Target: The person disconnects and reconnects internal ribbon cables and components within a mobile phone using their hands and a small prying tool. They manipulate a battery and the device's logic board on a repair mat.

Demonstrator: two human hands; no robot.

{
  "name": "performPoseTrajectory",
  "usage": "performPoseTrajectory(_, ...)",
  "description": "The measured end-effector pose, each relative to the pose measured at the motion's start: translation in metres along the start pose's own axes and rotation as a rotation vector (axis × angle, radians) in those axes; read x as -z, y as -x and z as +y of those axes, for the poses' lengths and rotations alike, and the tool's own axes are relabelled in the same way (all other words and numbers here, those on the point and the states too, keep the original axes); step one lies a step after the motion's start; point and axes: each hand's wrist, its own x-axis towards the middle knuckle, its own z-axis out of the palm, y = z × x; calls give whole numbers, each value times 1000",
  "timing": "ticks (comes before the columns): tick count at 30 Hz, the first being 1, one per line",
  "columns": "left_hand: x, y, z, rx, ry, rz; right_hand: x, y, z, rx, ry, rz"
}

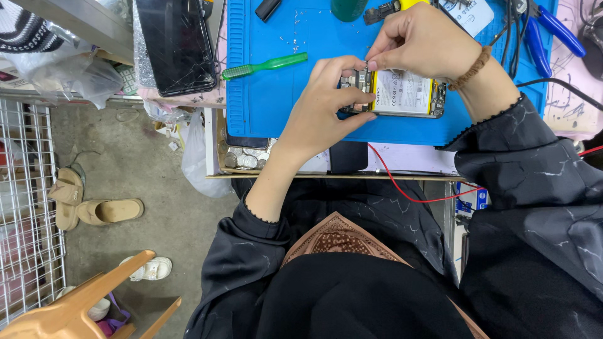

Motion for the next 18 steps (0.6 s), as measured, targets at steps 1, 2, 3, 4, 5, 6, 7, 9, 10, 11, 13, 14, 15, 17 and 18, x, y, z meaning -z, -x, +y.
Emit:
performPoseTrajectory(1, 0, 0, 0, 1, 2, 0, 0, 0, 0, 7, 5, -1)
performPoseTrajectory(2, 0, 0, 0, 2, 5, 1, 0, -1, -1, 14, 10, -1)
performPoseTrajectory(3, 0, 0, 1, 4, 8, 1, 0, -1, -1, 21, 14, -2)
performPoseTrajectory(4, 0, 0, 1, 6, 5, -1, 0, -1, -1, 19, 17, -2)
performPoseTrajectory(5, 0, 0, 1, 9, 2, -3, 1, -1, -1, 18, 19, -2)
performPoseTrajectory(6, 0, 0, 1, 11, -1, -4, 1, -2, -1, 16, 22, -2)
performPoseTrajectory(7, 0, 0, 1, 12, 3, -4, 1, -1, -1, 8, 11, -7)
performPoseTrajectory(9, 0, 0, 0, 13, 9, -4, 1, -2, -1, -7, -11, -18)
performPoseTrajectory(10, 0, -1, 0, 12, 8, -3, 1, -2, -2, -1, 17, -20)
performPoseTrajectory(11, 0, -1, 0, 13, 8, -3, 2, -3, -2, 4, 45, -23)
performPoseTrajectory(13, 0, -1, 0, 13, 8, -3, 2, -4, -1, 26, 84, -22)
performPoseTrajectory(14, 0, -1, 0, 14, 8, -4, 2, -3, -1, 43, 96, -18)
performPoseTrajectory(15, 0, 0, 0, 14, 10, -4, 2, -3, -1, 60, 108, -15)
performPoseTrajectory(17, 0, 0, 0, 19, 17, -5, 2, -2, 0, 69, 85, -20)
performPoseTrajectory(18, 1, -1, 1, 21, 21, -6, 3, -2, 1, 73, 74, -22)
